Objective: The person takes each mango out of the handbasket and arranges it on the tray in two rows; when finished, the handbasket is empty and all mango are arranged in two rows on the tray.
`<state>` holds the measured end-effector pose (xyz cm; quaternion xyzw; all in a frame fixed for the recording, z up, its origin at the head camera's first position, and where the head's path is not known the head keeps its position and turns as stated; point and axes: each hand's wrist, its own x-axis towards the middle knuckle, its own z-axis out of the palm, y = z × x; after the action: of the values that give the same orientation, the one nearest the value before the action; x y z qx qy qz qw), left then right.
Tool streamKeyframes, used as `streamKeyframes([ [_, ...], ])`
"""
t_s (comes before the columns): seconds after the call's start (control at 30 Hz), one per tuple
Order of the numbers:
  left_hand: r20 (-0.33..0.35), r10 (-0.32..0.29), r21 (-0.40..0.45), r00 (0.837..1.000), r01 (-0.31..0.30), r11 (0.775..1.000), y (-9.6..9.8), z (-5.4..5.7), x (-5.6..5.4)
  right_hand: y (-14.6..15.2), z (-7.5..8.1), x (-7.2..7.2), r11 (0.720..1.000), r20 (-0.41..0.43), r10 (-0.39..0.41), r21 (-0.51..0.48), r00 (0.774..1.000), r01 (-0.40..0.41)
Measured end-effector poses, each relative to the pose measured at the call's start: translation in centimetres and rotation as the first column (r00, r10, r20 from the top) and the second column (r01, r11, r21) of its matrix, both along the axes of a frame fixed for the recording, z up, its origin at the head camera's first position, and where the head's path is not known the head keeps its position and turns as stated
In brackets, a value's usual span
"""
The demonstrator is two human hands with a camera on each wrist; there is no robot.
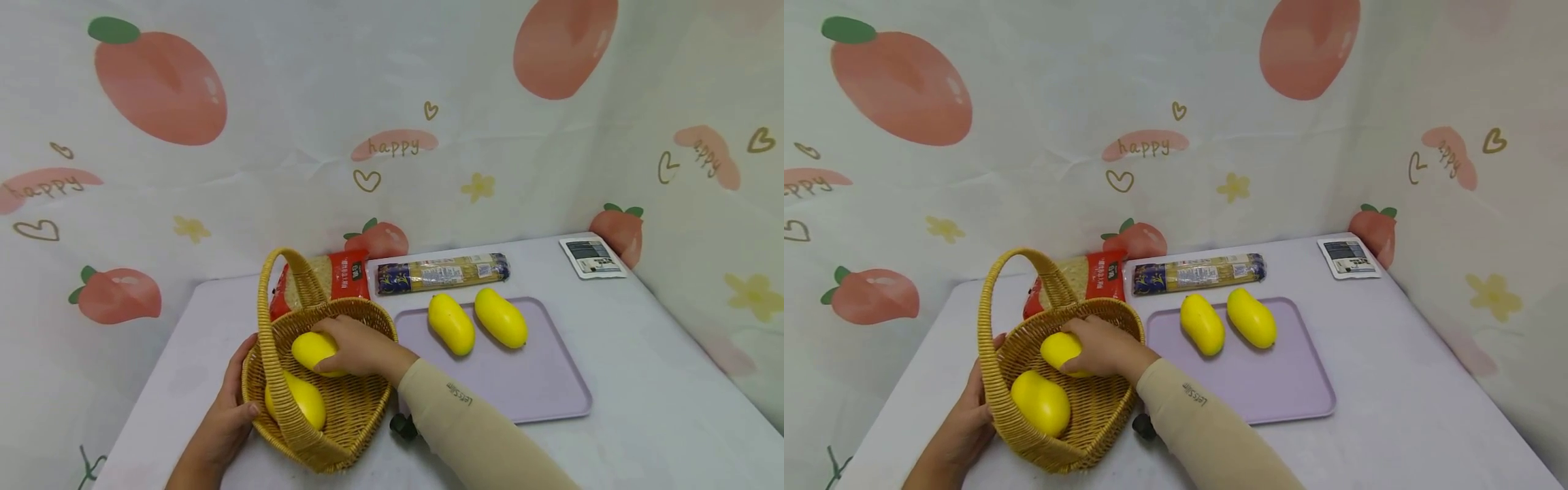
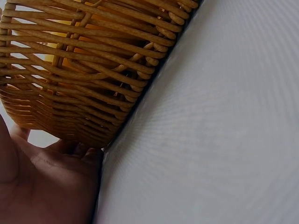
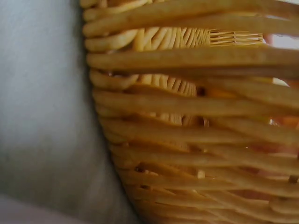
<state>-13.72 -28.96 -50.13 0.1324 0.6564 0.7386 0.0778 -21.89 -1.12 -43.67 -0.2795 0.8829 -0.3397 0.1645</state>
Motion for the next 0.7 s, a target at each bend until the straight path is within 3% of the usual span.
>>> streamKeyframes([
  [0.17,-0.032,-0.010,0.021,0.999,0.010,1.000,0.06,-0.18,-0.03,-0.14,0.08,0.12,1.000,-0.002,0.017,0.020,1.000,-0.017],
  [0.47,-0.022,-0.012,0.022,1.000,0.012,1.000,0.11,-0.16,0.14,-0.27,0.03,0.11,0.999,-0.063,0.033,0.035,0.997,-0.031],
  [0.7,-0.009,-0.012,0.007,1.000,0.012,1.000,0.12,0.02,0.13,-0.07,0.58,0.40,0.997,-0.103,0.011,-0.079,0.995,-0.019],
])
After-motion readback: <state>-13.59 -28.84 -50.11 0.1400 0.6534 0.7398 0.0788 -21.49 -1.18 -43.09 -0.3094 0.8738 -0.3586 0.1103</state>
